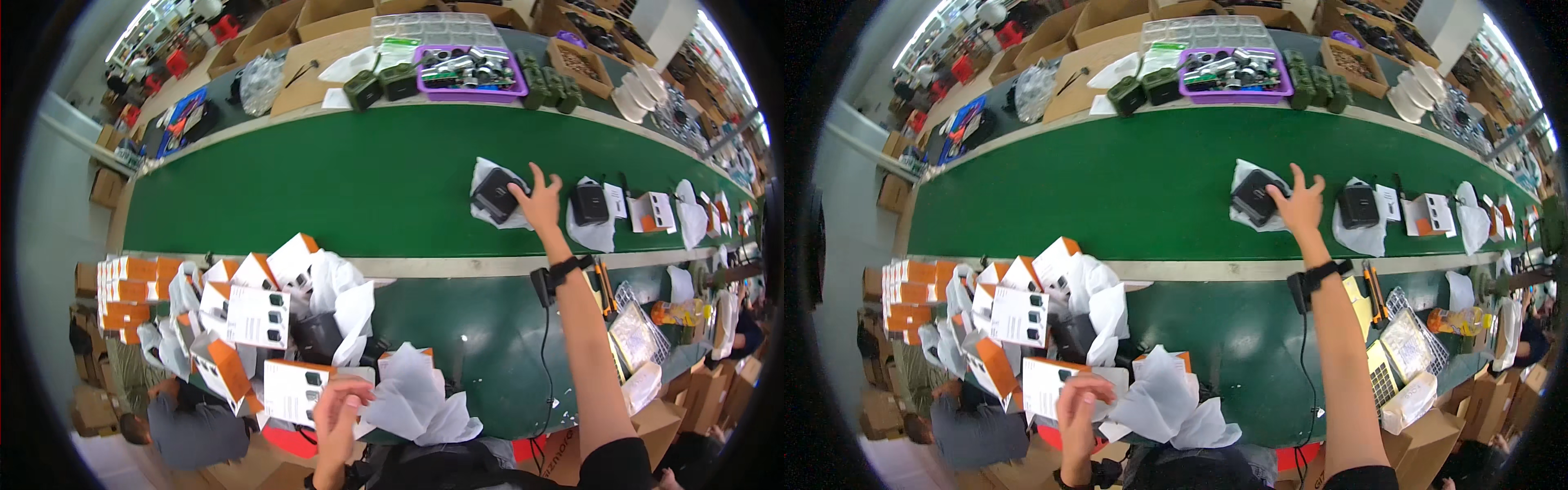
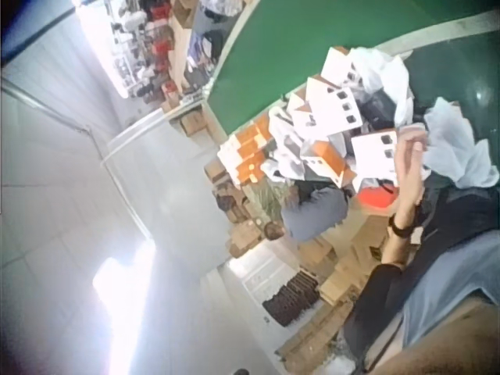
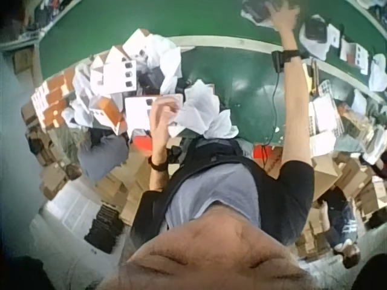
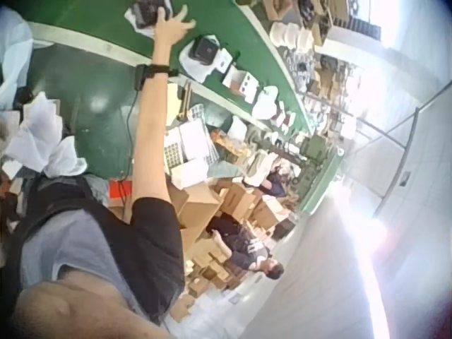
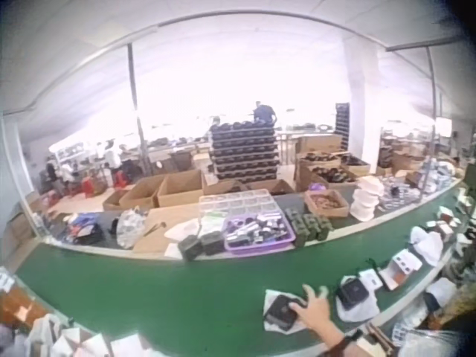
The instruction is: Packing electronic components and chargers into boxes at a manufacturing facility.
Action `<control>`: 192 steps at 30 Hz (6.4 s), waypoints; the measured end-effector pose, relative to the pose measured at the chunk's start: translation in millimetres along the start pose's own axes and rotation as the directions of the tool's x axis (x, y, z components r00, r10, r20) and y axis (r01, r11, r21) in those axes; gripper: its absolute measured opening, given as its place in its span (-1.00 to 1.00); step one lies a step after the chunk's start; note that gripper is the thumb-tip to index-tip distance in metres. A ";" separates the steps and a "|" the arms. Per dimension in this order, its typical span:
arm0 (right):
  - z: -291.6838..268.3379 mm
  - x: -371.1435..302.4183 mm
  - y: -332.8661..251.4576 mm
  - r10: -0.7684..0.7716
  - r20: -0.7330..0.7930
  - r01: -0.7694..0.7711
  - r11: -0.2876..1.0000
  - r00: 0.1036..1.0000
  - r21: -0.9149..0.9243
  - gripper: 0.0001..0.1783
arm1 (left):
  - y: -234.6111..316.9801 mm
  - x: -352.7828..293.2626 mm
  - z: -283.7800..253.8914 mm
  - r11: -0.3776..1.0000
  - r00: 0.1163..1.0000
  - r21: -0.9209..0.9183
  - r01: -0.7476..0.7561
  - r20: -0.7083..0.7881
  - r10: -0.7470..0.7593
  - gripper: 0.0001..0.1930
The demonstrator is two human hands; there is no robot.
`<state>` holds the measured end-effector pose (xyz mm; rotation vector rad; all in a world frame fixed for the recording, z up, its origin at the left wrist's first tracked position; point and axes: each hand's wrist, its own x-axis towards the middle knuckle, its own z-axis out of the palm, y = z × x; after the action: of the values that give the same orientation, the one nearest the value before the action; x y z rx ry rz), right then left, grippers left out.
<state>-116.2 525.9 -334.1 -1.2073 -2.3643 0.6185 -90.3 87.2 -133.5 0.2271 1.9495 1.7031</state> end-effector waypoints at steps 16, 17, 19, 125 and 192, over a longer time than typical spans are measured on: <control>-123.0 -306.4 -120.0 -0.528 0.621 0.192 0.829 0.580 0.525 -0.19 | -15.1 -27.1 -30.6 0.562 0.910 0.740 -0.369 0.165 0.380 -0.56; -122.5 -315.5 -114.7 -0.493 0.588 0.200 0.847 0.642 0.492 -0.17 | -22.3 -32.4 -25.6 0.566 0.892 0.701 -0.435 0.247 0.379 -0.55; -116.9 -328.2 -102.2 -0.468 0.545 0.211 0.858 0.696 0.468 -0.14 | -34.6 -44.4 -14.4 0.605 0.902 0.670 -0.431 0.302 0.308 -0.53; -140.4 -170.4 -125.9 -0.689 0.305 0.185 0.540 0.658 0.821 -0.31 | -34.1 71.9 58.0 0.369 0.596 -0.489 0.790 0.755 -0.274 -0.40; -113.2 -210.4 -98.7 -0.047 0.960 -0.950 0.135 0.277 0.281 -0.51 | -48.8 56.6 45.9 0.489 0.542 -0.340 0.803 0.756 -0.366 -0.39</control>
<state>-4.9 322.4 -220.1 -1.2526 -1.0760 2.9629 -104.6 143.9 -198.9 -0.2059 0.6838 1.4225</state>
